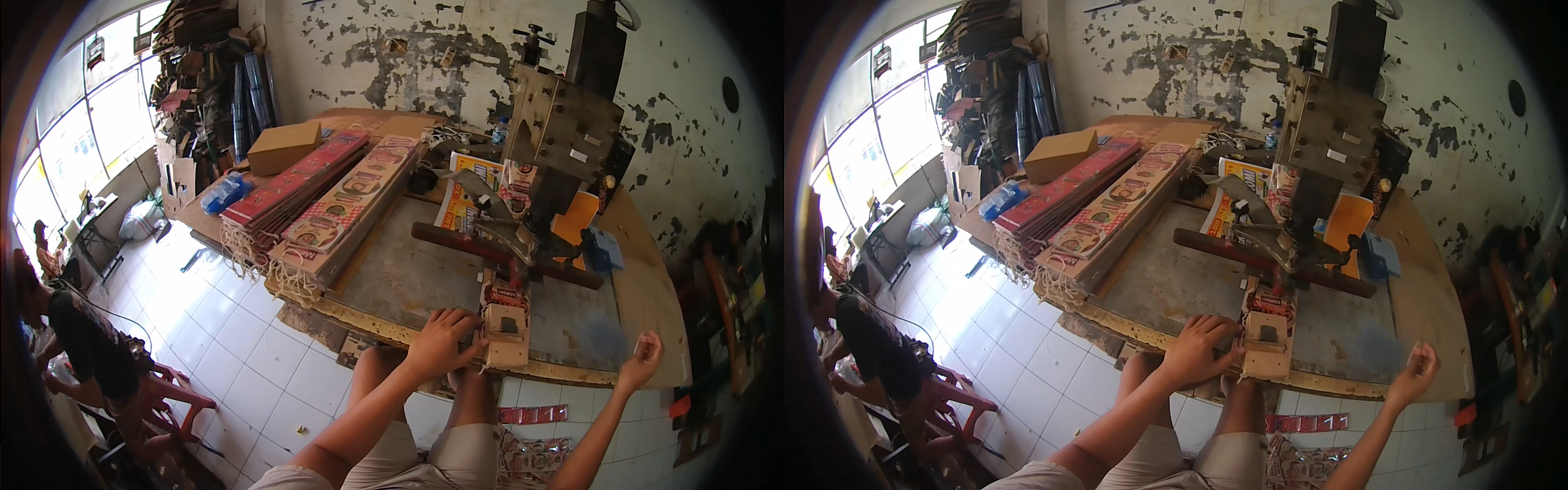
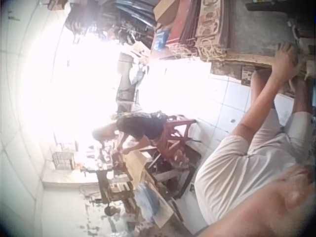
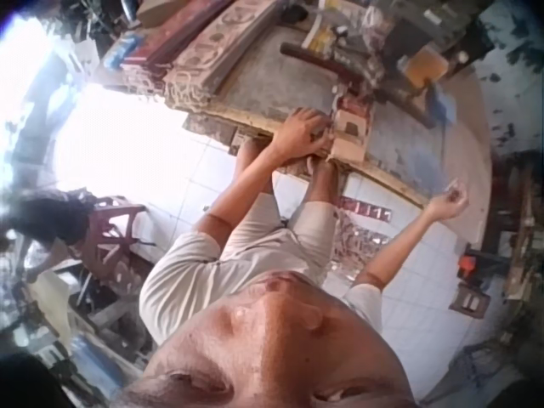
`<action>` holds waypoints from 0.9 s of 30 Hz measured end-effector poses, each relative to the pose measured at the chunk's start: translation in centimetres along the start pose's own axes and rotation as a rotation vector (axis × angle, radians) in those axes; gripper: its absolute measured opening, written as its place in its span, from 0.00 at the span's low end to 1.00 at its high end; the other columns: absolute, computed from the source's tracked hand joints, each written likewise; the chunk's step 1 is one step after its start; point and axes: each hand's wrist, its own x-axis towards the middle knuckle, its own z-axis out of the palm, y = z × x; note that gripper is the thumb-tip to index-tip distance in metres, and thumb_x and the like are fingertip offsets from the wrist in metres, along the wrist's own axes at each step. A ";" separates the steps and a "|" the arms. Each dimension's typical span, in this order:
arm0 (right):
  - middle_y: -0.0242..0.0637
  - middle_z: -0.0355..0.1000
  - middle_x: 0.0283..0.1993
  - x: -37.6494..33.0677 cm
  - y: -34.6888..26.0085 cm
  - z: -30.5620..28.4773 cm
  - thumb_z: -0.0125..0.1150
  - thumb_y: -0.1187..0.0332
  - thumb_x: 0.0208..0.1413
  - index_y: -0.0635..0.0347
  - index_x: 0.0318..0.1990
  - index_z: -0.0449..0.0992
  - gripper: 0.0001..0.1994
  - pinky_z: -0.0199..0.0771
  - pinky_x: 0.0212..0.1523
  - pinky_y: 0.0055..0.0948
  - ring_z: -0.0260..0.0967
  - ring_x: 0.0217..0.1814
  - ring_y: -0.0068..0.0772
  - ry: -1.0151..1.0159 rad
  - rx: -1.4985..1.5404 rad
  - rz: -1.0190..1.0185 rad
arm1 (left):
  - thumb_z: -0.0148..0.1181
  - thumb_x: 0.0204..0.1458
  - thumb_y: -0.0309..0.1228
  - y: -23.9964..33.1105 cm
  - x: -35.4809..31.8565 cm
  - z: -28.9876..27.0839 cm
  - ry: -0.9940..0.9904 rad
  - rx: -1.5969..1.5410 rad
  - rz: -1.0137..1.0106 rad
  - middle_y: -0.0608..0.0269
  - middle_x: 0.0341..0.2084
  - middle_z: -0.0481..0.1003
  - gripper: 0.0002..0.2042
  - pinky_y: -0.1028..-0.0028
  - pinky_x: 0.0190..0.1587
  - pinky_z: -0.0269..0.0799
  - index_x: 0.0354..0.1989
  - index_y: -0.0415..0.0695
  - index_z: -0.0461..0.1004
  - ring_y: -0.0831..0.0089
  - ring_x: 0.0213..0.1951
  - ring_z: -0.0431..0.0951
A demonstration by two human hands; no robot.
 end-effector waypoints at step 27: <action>0.33 0.76 0.51 -3.8 -2.4 1.0 0.68 0.83 0.61 0.63 0.60 0.78 0.20 0.78 0.54 0.23 0.75 0.52 0.21 -0.399 0.258 0.358 | 0.69 0.54 0.31 5.4 1.2 1.1 0.205 -0.031 0.123 0.53 0.57 0.79 0.18 0.52 0.64 0.69 0.54 0.42 0.80 0.49 0.59 0.77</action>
